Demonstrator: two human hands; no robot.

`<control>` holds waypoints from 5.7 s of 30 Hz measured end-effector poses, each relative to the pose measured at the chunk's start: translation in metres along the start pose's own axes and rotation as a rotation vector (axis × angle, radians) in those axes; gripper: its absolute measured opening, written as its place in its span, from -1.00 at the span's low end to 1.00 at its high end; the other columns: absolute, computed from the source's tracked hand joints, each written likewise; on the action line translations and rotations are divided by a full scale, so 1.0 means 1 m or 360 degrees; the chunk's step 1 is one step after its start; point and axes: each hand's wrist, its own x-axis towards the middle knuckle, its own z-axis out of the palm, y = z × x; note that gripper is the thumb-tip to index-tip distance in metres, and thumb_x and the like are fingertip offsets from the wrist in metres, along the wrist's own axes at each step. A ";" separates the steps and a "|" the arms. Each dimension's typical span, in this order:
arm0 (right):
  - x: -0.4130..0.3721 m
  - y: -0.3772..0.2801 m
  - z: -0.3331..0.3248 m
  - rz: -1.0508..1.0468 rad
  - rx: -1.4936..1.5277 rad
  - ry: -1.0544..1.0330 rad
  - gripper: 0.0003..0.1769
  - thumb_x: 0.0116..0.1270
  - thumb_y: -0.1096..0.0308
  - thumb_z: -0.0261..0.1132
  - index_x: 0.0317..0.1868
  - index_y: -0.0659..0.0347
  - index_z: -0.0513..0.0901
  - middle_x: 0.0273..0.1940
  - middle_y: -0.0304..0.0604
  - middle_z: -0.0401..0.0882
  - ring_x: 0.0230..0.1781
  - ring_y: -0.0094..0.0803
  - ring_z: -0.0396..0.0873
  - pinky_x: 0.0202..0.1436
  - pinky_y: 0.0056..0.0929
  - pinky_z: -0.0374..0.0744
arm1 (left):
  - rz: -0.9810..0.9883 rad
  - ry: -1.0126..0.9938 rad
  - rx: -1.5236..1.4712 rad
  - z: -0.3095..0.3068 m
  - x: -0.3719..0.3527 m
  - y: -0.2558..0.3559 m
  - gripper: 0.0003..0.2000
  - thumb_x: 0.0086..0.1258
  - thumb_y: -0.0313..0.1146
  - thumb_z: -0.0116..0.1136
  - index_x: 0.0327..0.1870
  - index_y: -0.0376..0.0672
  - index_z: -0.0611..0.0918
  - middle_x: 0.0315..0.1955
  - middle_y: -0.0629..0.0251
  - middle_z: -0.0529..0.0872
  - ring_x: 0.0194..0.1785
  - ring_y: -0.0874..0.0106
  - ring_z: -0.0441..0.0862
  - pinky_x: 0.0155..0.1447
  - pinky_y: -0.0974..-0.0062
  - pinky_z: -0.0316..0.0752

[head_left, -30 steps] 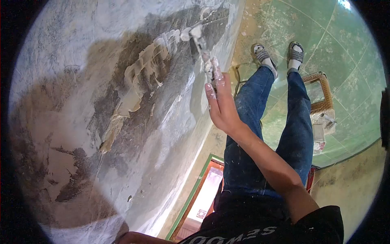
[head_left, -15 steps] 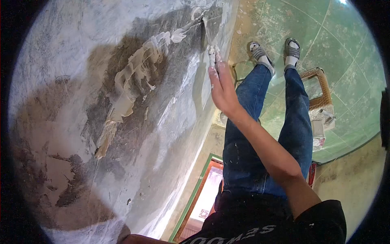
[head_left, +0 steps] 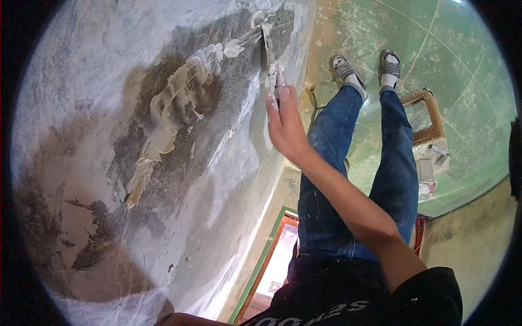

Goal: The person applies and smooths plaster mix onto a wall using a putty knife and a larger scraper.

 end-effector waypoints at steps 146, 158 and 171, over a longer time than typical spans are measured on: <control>0.196 0.033 -0.162 -0.0069 -0.0540 -0.1336 -0.49 0.52 -0.01 0.09 0.22 0.24 0.52 -0.08 -0.27 0.54 -0.17 -0.49 0.43 0.06 -0.48 0.47 | -0.0016 -0.0173 -0.0105 0.007 0.002 -0.018 -0.61 0.62 -0.13 -0.18 0.13 -0.27 0.54 0.27 -0.13 0.35 0.30 -0.05 0.29 0.25 -0.08 0.25; 0.210 -0.028 -0.135 -0.0050 -0.0493 -0.1609 -0.61 0.48 0.03 0.17 -0.01 0.18 0.67 -0.44 -0.34 0.41 -0.34 -0.55 0.34 -0.21 -0.49 0.43 | 0.0009 -0.0166 -0.0082 -0.001 0.003 -0.014 -0.61 0.62 -0.13 -0.18 0.13 -0.27 0.54 0.28 -0.13 0.35 0.31 -0.05 0.28 0.25 -0.09 0.24; 0.110 -0.034 -0.134 0.0020 -0.0295 -0.1256 -0.60 0.46 0.12 0.23 0.10 0.26 0.58 -0.26 -0.32 0.56 -0.27 -0.58 0.43 -0.18 -0.52 0.43 | -0.0001 -0.0123 0.0004 -0.007 0.002 -0.015 -0.61 0.62 -0.14 -0.18 0.14 -0.27 0.54 0.29 -0.13 0.34 0.32 -0.05 0.27 0.25 -0.09 0.24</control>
